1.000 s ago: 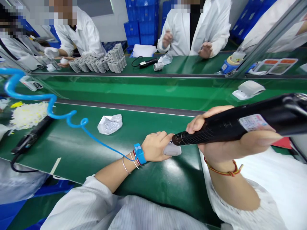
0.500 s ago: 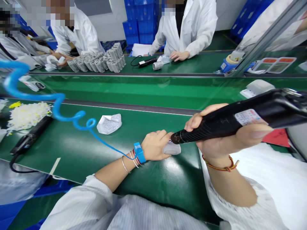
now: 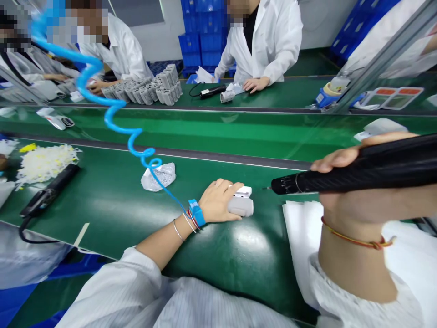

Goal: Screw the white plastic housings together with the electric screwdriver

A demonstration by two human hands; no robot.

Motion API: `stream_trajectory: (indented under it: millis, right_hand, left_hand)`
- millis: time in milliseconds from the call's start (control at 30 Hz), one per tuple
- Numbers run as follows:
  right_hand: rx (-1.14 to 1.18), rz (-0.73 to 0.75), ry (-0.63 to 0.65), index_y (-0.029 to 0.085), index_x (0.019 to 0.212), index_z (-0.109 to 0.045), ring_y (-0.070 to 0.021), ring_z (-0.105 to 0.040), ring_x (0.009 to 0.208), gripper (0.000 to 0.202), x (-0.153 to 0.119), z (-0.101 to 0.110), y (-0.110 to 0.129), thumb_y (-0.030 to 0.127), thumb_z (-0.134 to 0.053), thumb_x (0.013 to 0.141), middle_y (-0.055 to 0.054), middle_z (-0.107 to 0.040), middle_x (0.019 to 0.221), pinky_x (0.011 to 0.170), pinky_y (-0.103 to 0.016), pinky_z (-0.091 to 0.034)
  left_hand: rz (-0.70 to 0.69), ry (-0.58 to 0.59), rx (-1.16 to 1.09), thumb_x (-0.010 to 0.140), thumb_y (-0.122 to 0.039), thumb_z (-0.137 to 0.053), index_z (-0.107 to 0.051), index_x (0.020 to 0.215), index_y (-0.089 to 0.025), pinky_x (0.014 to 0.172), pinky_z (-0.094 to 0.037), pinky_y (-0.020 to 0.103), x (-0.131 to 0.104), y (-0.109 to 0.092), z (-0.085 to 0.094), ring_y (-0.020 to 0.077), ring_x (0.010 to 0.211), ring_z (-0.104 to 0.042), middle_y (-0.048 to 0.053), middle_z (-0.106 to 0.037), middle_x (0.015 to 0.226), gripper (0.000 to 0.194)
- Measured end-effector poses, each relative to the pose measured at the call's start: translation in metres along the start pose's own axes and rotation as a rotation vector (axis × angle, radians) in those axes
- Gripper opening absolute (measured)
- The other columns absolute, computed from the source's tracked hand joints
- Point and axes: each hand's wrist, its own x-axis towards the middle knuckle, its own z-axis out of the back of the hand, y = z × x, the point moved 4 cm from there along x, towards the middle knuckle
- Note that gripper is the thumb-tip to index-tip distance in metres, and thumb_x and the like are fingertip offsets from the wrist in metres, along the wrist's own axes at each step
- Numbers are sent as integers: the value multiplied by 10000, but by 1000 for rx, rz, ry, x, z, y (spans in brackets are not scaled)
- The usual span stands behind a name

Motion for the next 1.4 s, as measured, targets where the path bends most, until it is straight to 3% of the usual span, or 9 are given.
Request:
stream_trajectory:
  millis: [167, 333, 467, 567, 667, 833, 1033, 1200, 1400]
  right_hand:
    - [43, 0, -133, 183, 710, -583, -154, -490, 394, 478, 7, 0, -50, 657, -580, 650, -7, -513, 492, 350, -277, -409]
    - [-53, -44, -89, 162, 737, -579, -149, -509, 385, 416, 8, -1, -86, 577, -590, 714, 2, -535, 488, 356, -258, -422]
    - [-43, 0, -107, 174, 749, -597, -148, -517, 392, 376, 8, 4, -89, 549, -560, 755, 4, -537, 493, 364, -255, -424]
    - [-46, 4, -88, 177, 760, -602, -149, -520, 398, 372, 8, 3, -89, 547, -562, 758, 1, -539, 499, 360, -254, -418]
    - [-51, 8, -77, 181, 758, -605, -150, -516, 395, 379, 8, 0, -88, 558, -573, 745, 0, -539, 497, 355, -255, -412]
    - [-57, -15, -73, 186, 757, -600, -148, -513, 402, 376, 6, -1, -86, 561, -587, 730, 6, -539, 498, 367, -262, -414]
    - [-43, -23, -100, 195, 735, -590, -154, -500, 374, 415, 7, 2, -86, 607, -601, 689, 13, -524, 473, 346, -272, -410]
    - [-51, -50, -118, 181, 726, -577, -148, -504, 379, 423, 10, 2, -87, 602, -599, 695, 8, -536, 476, 351, -260, -419]
    - [-43, -53, -130, 166, 742, -574, -144, -506, 376, 437, 9, 3, -88, 599, -600, 694, 4, -535, 481, 347, -248, -417]
  left_hand:
    - [174, -63, -329, 494, -500, -785, -375, 1304, -208, 902, -431, 425, 10, 24, 2, 277, 1045, -499, 106, -490, 1149, 954]
    - [512, -156, -1105, 613, -416, -744, -465, 1194, -168, 698, -519, 322, 41, 67, -12, 161, 753, -596, 56, -599, 960, 690]
    - [592, -468, -1596, 784, -279, -610, -484, 1156, -154, 762, -526, 263, 68, 105, -17, 123, 824, -620, 65, -606, 1008, 412]
    - [628, -732, -1703, 803, -140, -569, -361, 1293, -203, 945, -446, 262, 73, 126, -15, 116, 1056, -574, 73, -505, 1233, 536]
    - [661, -751, -1690, 784, -105, -563, -305, 1333, -194, 965, -430, 290, 72, 134, -20, 131, 1067, -576, 107, -443, 1299, 613]
    - [615, -628, -1410, 752, -161, -585, -509, 1134, -118, 896, -463, 307, 66, 131, -26, 136, 931, -616, 127, -544, 1168, 391]
    - [471, -477, -287, 793, -306, -548, -605, 952, -153, 778, -456, 289, 13, 125, 26, 147, 804, -567, 70, -603, 958, 228]
    - [838, -364, 347, 867, -360, -408, -591, 942, -167, 739, -419, 307, -65, 144, 77, 217, 849, -566, 81, -633, 878, 276]
    - [913, -9, 579, 830, -368, -436, -653, 983, -162, 722, -394, 356, -95, 158, 75, 317, 960, -536, 149, -650, 949, 336]
